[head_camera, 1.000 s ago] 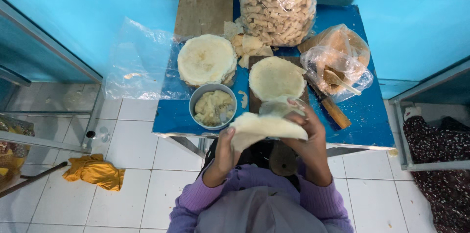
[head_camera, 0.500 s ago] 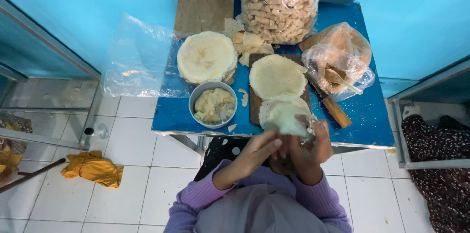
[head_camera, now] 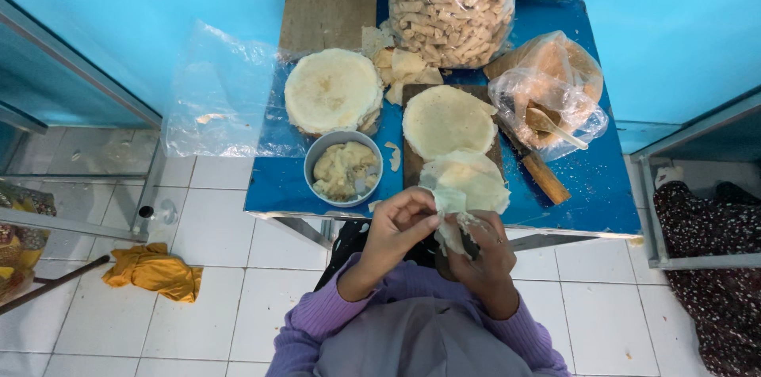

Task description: The person sits at a table and assembles filled snack rounds: they tear pieces from a large soft dough-like block, place filling from a bowl onto flat round pieces, press the rounds together into stacks, and finally cut a stacked round with a knife on a wooden board.

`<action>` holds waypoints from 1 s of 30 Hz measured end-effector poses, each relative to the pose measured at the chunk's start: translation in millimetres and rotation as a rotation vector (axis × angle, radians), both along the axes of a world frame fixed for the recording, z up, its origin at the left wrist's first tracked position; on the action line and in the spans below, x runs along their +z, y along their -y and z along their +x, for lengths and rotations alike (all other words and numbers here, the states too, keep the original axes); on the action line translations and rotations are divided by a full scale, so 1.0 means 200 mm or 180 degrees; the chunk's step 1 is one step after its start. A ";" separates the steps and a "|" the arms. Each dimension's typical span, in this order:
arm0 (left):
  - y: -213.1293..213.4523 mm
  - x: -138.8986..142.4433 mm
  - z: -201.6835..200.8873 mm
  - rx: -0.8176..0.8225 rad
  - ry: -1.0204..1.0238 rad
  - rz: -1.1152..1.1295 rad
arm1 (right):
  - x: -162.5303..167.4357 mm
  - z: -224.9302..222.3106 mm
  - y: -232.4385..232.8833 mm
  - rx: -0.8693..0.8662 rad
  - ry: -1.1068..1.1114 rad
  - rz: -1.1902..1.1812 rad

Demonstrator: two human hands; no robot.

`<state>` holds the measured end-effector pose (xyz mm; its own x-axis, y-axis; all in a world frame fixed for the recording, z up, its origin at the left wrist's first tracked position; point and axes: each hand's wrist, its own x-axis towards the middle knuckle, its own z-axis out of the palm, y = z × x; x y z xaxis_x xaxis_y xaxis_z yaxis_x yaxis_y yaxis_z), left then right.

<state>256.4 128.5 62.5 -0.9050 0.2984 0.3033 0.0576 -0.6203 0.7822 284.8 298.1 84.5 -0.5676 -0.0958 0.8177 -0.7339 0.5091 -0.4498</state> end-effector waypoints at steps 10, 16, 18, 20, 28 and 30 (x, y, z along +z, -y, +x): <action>-0.06 0.05 0.04 -0.0105 -0.0193 -0.0482 | 0.09 0.08 -0.04 0.0290 0.1414 -0.1339; -0.09 0.21 0.02 0.0234 -0.1087 -0.1207 | 0.15 0.09 -0.14 0.0128 0.1515 -0.1750; -0.11 0.21 -0.01 0.0170 -0.1078 -0.1188 | 0.14 0.06 -0.16 0.0173 0.1516 -0.2087; -0.14 0.18 -0.03 0.0007 -0.0640 -0.0646 | 0.11 0.03 -0.16 0.0321 0.1601 -0.2600; -0.09 0.04 -0.03 -0.0208 0.0071 -0.0796 | -0.09 0.03 -0.06 0.0241 0.1160 -0.1603; -0.07 0.03 -0.02 -0.0066 -0.0143 -0.1407 | -0.11 0.04 -0.04 0.0259 0.1094 -0.1282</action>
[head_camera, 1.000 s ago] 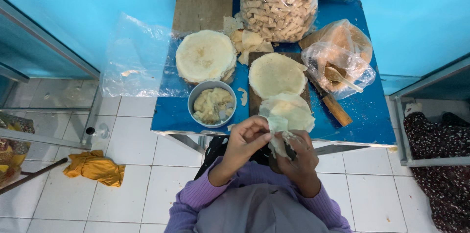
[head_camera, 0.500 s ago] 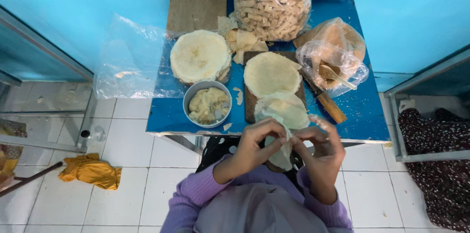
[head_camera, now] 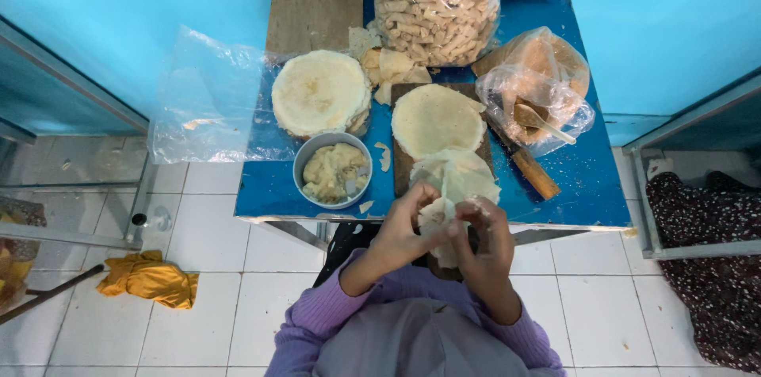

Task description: The person sits at a table and assembles filled snack rounds: they tear pieces from a large soft dough-like block, place filling from a bowl onto flat round pieces, press the rounds together into stacks, and finally cut a stacked round with a knife on a wooden board.

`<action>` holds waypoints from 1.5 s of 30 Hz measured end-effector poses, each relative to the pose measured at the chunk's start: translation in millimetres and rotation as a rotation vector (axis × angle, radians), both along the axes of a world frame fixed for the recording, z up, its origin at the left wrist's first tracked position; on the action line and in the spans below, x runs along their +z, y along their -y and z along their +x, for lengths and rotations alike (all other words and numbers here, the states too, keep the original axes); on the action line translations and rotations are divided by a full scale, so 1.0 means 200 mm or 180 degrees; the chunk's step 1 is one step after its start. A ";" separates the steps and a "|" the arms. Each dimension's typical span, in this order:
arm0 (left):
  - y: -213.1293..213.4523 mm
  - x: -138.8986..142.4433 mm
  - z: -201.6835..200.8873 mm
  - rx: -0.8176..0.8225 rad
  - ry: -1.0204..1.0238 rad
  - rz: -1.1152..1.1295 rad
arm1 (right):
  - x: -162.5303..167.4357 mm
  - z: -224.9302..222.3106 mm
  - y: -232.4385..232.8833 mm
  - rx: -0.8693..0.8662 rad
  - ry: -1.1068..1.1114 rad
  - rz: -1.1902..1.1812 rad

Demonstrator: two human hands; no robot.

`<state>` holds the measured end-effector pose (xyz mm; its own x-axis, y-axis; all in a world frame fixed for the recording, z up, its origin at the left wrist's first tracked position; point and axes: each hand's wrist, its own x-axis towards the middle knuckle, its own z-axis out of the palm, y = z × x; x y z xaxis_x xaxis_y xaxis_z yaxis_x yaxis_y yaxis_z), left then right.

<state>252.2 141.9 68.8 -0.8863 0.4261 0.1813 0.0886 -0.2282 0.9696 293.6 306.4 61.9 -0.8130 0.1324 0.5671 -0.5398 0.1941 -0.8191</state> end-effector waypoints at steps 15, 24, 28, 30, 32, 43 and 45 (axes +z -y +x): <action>0.04 0.17 0.08 0.0645 -0.1523 -0.0283 | 0.22 -0.01 -0.03 0.1164 0.0923 -0.0827; 0.07 0.03 0.06 0.0773 -0.0399 0.0467 | 0.25 -0.04 -0.07 0.0335 0.0976 -0.0386; 0.10 0.05 0.03 0.0642 -0.0059 0.0937 | 0.17 -0.05 -0.07 -0.0016 0.0600 -0.0426; 0.11 0.11 0.03 0.0446 0.0169 0.0519 | 0.15 -0.05 -0.05 -0.0224 0.0325 -0.0045; 0.13 0.18 0.05 0.0426 -0.0202 -0.0131 | 0.13 -0.05 -0.02 -0.0363 -0.0164 0.0521; 0.14 0.02 0.01 0.1051 -0.0381 -0.0249 | 0.12 -0.04 -0.03 0.0150 0.0534 -0.0769; 0.14 -0.01 0.01 0.1045 -0.0069 0.0355 | 0.15 -0.05 -0.05 0.0328 0.0890 -0.1205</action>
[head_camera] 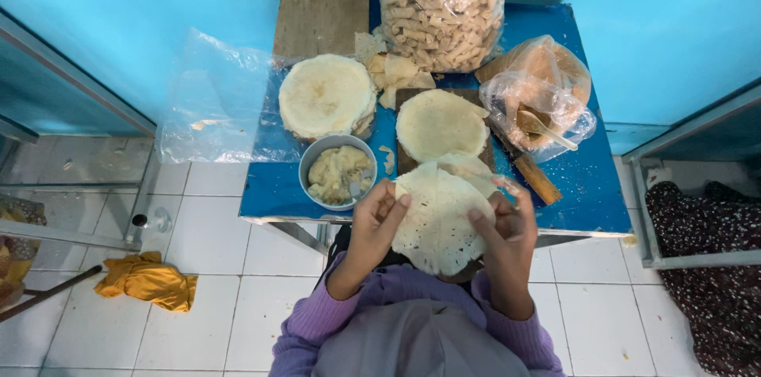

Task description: The person sits at a table and assembles filled snack rounds: they tear pieces from a large soft dough-like block, place filling from a bowl onto flat round pieces, press the rounds together into stacks, and finally cut a stacked round with a knife on a wooden board.

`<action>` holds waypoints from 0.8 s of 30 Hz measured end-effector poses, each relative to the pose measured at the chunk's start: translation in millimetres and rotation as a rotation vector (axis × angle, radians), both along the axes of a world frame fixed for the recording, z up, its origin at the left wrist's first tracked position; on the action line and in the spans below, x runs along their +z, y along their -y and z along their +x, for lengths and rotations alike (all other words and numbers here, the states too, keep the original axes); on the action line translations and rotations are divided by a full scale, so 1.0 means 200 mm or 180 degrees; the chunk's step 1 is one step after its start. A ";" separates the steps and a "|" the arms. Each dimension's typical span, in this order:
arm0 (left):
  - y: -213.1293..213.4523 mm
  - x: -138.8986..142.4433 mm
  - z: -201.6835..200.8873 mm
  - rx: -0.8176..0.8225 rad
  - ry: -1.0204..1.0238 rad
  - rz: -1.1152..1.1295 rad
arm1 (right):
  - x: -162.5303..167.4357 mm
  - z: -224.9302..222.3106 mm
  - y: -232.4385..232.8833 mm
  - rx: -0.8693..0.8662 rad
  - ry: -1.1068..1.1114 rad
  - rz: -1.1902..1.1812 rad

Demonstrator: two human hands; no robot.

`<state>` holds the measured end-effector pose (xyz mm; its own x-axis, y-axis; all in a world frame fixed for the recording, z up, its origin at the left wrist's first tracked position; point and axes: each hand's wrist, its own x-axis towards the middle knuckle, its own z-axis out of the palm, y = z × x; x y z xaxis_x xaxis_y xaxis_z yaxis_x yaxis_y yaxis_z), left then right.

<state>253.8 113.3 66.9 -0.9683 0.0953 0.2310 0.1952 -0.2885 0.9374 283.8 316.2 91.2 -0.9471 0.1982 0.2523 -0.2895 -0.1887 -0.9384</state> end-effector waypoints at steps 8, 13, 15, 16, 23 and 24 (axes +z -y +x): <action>-0.04 0.19 0.08 -0.0689 -0.0311 -0.0223 | 0.06 -0.04 0.04 0.0647 -0.0299 0.0887; -0.05 0.24 0.11 0.0215 -0.0988 -0.1417 | 0.03 0.04 0.03 0.0755 0.0381 0.1157; -0.05 0.21 0.11 0.0752 -0.1162 -0.1616 | 0.03 0.04 0.01 0.0343 0.0349 0.1371; -0.05 0.18 0.11 0.0944 -0.1176 -0.1586 | 0.04 0.04 0.01 0.0154 0.0365 0.1313; 0.06 0.03 0.09 0.2027 -0.0857 -0.0913 | 0.10 -0.03 -0.09 -0.0436 0.0194 -0.0270; 0.09 0.02 0.09 0.2094 -0.0763 -0.0692 | 0.10 -0.03 -0.11 -0.0477 0.0133 -0.0401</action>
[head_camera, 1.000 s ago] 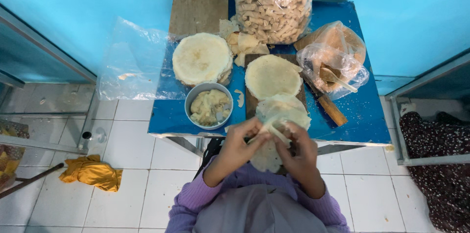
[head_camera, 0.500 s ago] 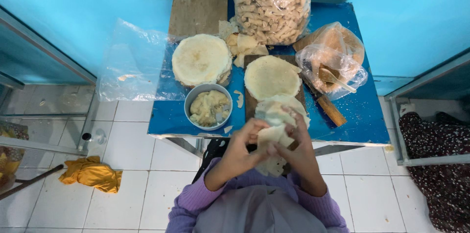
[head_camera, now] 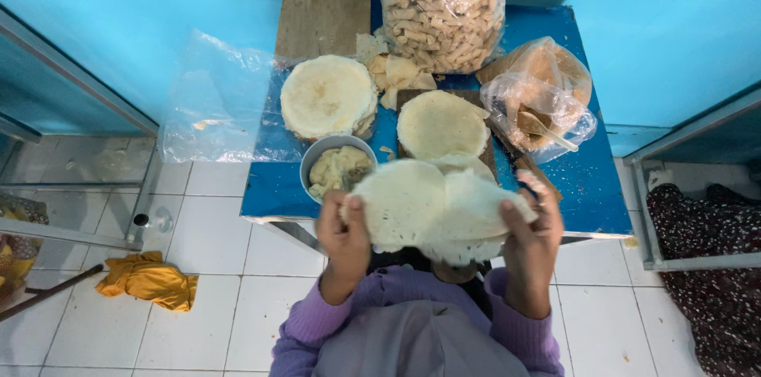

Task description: The person sits at a table and assembles filled snack rounds: they tear pieces from a large soft dough-like block, place filling from a bowl onto flat round pieces, press the rounds together into stacks, and finally cut a stacked round with a knife on a wooden board.

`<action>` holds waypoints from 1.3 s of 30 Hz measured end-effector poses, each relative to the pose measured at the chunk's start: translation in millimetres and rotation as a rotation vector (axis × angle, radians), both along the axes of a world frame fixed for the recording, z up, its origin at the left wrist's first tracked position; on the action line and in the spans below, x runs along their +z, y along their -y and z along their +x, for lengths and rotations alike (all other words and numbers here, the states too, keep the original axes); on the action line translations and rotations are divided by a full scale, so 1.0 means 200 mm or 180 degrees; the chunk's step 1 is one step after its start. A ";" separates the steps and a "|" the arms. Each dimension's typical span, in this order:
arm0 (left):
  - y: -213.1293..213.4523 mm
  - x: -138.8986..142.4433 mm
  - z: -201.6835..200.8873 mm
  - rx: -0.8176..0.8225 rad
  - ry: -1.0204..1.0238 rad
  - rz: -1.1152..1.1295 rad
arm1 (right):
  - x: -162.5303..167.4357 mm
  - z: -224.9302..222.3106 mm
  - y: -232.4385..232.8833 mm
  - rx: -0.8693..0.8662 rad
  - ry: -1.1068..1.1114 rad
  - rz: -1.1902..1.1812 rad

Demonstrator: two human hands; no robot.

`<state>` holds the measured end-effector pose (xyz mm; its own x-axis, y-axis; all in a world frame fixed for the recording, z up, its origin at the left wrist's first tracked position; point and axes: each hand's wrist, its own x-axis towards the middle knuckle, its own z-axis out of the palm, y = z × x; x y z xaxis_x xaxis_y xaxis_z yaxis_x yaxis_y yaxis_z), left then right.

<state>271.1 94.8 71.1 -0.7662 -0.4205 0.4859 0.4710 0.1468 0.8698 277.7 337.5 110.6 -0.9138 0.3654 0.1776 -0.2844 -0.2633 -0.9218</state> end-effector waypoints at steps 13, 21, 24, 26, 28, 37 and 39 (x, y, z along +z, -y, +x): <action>0.27 0.16 0.12 0.0746 -0.0356 0.1208 | 0.12 -0.06 -0.19 0.0028 -0.0764 -0.0015; 0.35 0.18 0.14 0.0588 -0.0536 0.1531 | 0.38 -0.50 -0.15 0.0657 -0.0762 0.2187; 0.36 0.12 0.13 0.0721 -0.0536 0.1260 | 0.41 -0.72 -0.09 0.0245 -0.1060 0.2757; 0.35 0.08 0.13 0.0728 -0.0515 0.1208 | 0.37 -0.76 -0.03 0.0092 -0.1611 0.3376; 0.36 0.06 0.14 0.0690 -0.0466 0.1228 | 0.30 -0.76 0.04 0.0137 -0.2202 0.4082; 0.35 0.06 0.14 0.0672 -0.0376 0.1164 | 0.10 -0.54 0.03 0.0335 -0.1980 0.4864; 0.34 0.06 0.13 0.0662 -0.0331 0.1124 | 0.10 -0.53 0.01 0.0381 -0.1807 0.4781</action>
<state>298.0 26.1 83.1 -0.6020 -0.7156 0.3543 0.5507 -0.0507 0.8332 172.5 334.9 130.2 -0.6173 -0.5081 0.6007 -0.7077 0.6921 -0.1419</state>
